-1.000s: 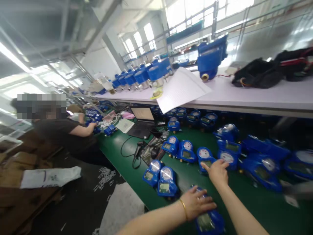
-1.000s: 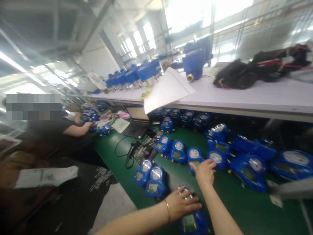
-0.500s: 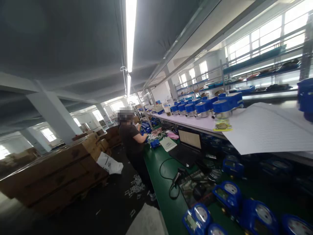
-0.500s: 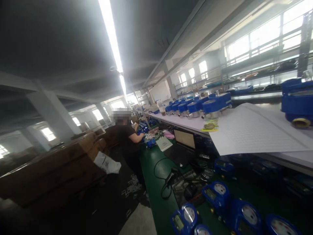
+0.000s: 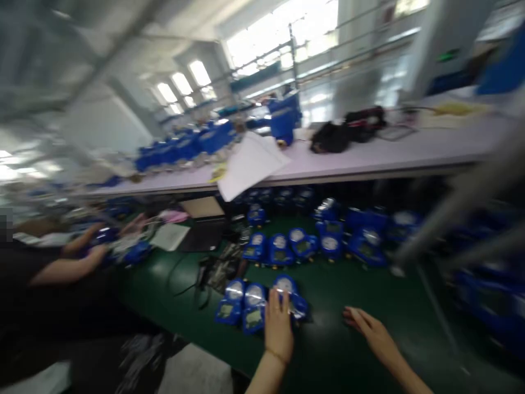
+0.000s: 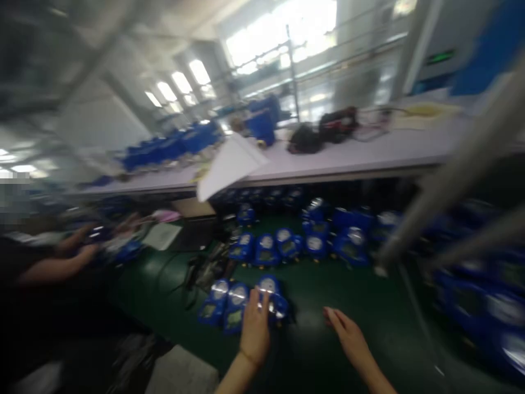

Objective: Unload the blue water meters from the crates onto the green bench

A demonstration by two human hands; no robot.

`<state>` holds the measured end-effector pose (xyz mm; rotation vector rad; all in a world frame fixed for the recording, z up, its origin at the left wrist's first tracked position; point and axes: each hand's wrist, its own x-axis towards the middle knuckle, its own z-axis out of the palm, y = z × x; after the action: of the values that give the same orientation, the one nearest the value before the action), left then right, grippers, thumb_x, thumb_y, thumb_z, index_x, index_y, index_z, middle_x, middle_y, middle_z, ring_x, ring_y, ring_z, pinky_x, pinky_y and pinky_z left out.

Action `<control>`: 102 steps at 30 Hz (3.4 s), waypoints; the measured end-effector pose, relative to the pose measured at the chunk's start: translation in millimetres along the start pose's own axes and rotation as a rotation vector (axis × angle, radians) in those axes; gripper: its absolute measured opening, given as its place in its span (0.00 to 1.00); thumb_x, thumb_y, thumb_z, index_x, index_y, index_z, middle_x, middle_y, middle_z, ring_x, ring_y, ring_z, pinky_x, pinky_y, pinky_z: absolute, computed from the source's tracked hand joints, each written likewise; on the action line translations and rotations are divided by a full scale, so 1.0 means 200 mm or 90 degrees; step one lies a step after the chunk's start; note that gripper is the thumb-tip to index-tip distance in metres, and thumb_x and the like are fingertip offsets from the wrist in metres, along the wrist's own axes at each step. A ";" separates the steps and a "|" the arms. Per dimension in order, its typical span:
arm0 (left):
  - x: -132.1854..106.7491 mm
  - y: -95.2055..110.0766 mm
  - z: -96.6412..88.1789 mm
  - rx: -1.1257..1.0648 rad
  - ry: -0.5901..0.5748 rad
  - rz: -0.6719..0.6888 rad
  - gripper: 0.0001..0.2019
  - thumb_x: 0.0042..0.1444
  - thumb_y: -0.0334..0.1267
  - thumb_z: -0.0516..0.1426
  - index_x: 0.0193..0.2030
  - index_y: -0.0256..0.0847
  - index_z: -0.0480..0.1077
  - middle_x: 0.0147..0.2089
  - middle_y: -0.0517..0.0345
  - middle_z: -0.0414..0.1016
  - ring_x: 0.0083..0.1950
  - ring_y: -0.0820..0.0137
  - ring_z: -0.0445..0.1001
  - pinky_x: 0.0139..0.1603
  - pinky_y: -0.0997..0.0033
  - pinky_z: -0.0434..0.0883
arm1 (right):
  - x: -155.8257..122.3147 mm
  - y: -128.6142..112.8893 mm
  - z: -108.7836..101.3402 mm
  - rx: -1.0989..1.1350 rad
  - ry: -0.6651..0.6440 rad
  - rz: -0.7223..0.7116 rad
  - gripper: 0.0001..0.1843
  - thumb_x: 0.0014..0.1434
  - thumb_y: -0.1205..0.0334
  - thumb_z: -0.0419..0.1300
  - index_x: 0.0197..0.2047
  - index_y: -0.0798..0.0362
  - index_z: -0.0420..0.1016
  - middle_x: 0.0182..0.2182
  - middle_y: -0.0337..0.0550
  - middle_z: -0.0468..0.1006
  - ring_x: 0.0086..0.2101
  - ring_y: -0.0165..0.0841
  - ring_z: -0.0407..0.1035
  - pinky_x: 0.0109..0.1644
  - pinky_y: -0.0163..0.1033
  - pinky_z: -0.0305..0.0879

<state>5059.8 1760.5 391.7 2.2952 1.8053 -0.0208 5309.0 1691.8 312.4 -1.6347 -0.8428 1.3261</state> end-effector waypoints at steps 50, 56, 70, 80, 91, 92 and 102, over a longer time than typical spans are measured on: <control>0.62 0.44 0.01 0.081 -0.107 0.262 0.27 0.55 0.22 0.47 0.58 0.46 0.70 0.69 0.51 0.63 0.73 0.59 0.54 0.71 0.42 0.55 | 0.03 -0.21 -0.51 -0.525 0.230 -0.009 0.49 0.44 0.47 0.69 0.64 0.57 0.55 0.48 0.64 0.61 0.47 0.61 0.65 0.43 0.59 0.68; 0.61 0.36 0.17 -0.103 -0.027 0.237 0.27 0.56 0.24 0.43 0.59 0.36 0.69 0.65 0.45 0.67 0.67 0.62 0.65 0.69 0.53 0.65 | 0.19 -0.31 -0.21 -0.400 0.095 -0.075 0.50 0.47 0.55 0.68 0.67 0.57 0.49 0.54 0.61 0.65 0.52 0.56 0.65 0.55 0.59 0.65; 0.38 0.79 0.19 -0.140 0.118 0.194 0.24 0.61 0.35 0.49 0.64 0.33 0.59 0.68 0.37 0.58 0.71 0.51 0.56 0.69 0.45 0.61 | 0.11 -0.09 -1.56 -0.997 0.168 -0.073 0.72 0.37 0.51 0.74 0.73 0.50 0.31 0.66 0.68 0.52 0.63 0.63 0.49 0.57 0.79 0.48; 0.29 1.15 0.28 -0.064 0.056 0.330 0.28 0.62 0.34 0.48 0.69 0.35 0.53 0.72 0.45 0.56 0.74 0.58 0.49 0.75 0.47 0.49 | 0.13 -0.05 -1.57 -1.104 0.125 -0.231 0.44 0.49 0.77 0.47 0.71 0.64 0.45 0.63 0.68 0.60 0.58 0.54 0.58 0.61 0.72 0.48; 0.59 1.34 0.28 0.054 -0.108 0.406 0.20 0.65 0.47 0.48 0.47 0.34 0.72 0.48 0.42 0.77 0.55 0.54 0.72 0.69 0.44 0.56 | 0.11 -0.18 -1.33 -0.952 -0.252 -0.554 0.36 0.57 0.71 0.54 0.69 0.50 0.55 0.61 0.52 0.66 0.58 0.44 0.61 0.66 0.64 0.48; 0.59 1.31 0.27 0.054 -0.094 0.382 0.22 0.66 0.47 0.44 0.49 0.32 0.71 0.48 0.40 0.77 0.54 0.54 0.73 0.65 0.46 0.61 | 0.13 -0.21 -1.27 -0.941 -0.265 -0.591 0.33 0.60 0.71 0.52 0.68 0.49 0.55 0.61 0.49 0.67 0.58 0.42 0.61 0.67 0.61 0.47; 0.56 1.17 0.25 0.094 -0.050 0.431 0.39 0.52 0.61 0.58 0.69 0.50 0.56 0.71 0.43 0.56 0.72 0.47 0.54 0.71 0.39 0.50 | 0.05 -0.22 -1.39 -0.825 0.261 -0.303 0.36 0.60 0.68 0.55 0.70 0.54 0.51 0.68 0.52 0.55 0.65 0.44 0.51 0.70 0.51 0.47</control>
<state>5319.3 1806.5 364.5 2.8393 0.9419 -0.1342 5582.5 1665.3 369.9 -2.2595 -1.8531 -0.0479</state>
